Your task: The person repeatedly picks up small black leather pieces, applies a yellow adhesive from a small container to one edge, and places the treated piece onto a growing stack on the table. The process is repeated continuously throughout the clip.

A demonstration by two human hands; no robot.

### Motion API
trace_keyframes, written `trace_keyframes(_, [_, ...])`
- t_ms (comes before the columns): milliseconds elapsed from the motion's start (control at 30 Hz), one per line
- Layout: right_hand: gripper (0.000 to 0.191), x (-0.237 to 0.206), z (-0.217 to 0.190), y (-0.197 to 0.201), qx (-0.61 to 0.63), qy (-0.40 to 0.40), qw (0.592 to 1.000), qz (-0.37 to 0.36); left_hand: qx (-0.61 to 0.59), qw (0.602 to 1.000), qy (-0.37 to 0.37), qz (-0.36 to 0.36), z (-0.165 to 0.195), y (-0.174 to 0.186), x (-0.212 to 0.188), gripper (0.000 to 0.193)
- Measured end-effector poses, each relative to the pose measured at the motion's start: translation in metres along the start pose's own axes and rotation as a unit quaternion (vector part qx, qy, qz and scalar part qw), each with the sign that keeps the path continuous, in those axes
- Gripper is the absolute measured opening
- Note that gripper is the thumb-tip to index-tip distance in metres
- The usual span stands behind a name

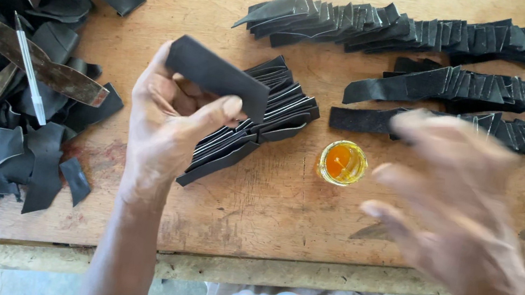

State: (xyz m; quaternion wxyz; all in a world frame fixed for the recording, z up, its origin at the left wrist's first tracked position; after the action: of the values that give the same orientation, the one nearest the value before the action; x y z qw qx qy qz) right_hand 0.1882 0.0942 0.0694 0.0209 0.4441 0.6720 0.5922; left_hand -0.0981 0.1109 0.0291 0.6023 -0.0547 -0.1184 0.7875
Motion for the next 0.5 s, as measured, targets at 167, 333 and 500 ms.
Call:
trace_keyframes(167, [0.049, -0.006, 0.004, 0.024, 0.117, -0.112, 0.968, 0.193, -0.172, 0.979, 0.107, -0.011, -0.035, -0.009, -0.015, 0.029])
trace_keyframes(333, [0.069, -0.004, -0.013, -0.034, 0.176, -0.058, 0.981, 0.063, -0.274, 0.941, 0.196, -0.019, -0.061, -0.026, -0.029, 0.028])
trace_keyframes(500, [0.084, -0.003, -0.017, -0.053, 0.214, -0.058, 0.975, 0.004, -0.281, 0.926, 0.25, -0.03, -0.067, -0.042, -0.041, 0.037])
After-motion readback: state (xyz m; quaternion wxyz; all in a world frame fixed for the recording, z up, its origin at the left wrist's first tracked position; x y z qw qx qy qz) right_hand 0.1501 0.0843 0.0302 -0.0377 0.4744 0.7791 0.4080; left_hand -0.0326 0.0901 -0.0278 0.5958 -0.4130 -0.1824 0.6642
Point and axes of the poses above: each hand's wrist, its own x-axis towards the middle knuckle, its own y-axis out of the back of the hand, z = x × y, the point moved 7 cm from there along x, towards the middle knuckle, and after that the axes turned 8 degrees about z, right-handed, at the moved point
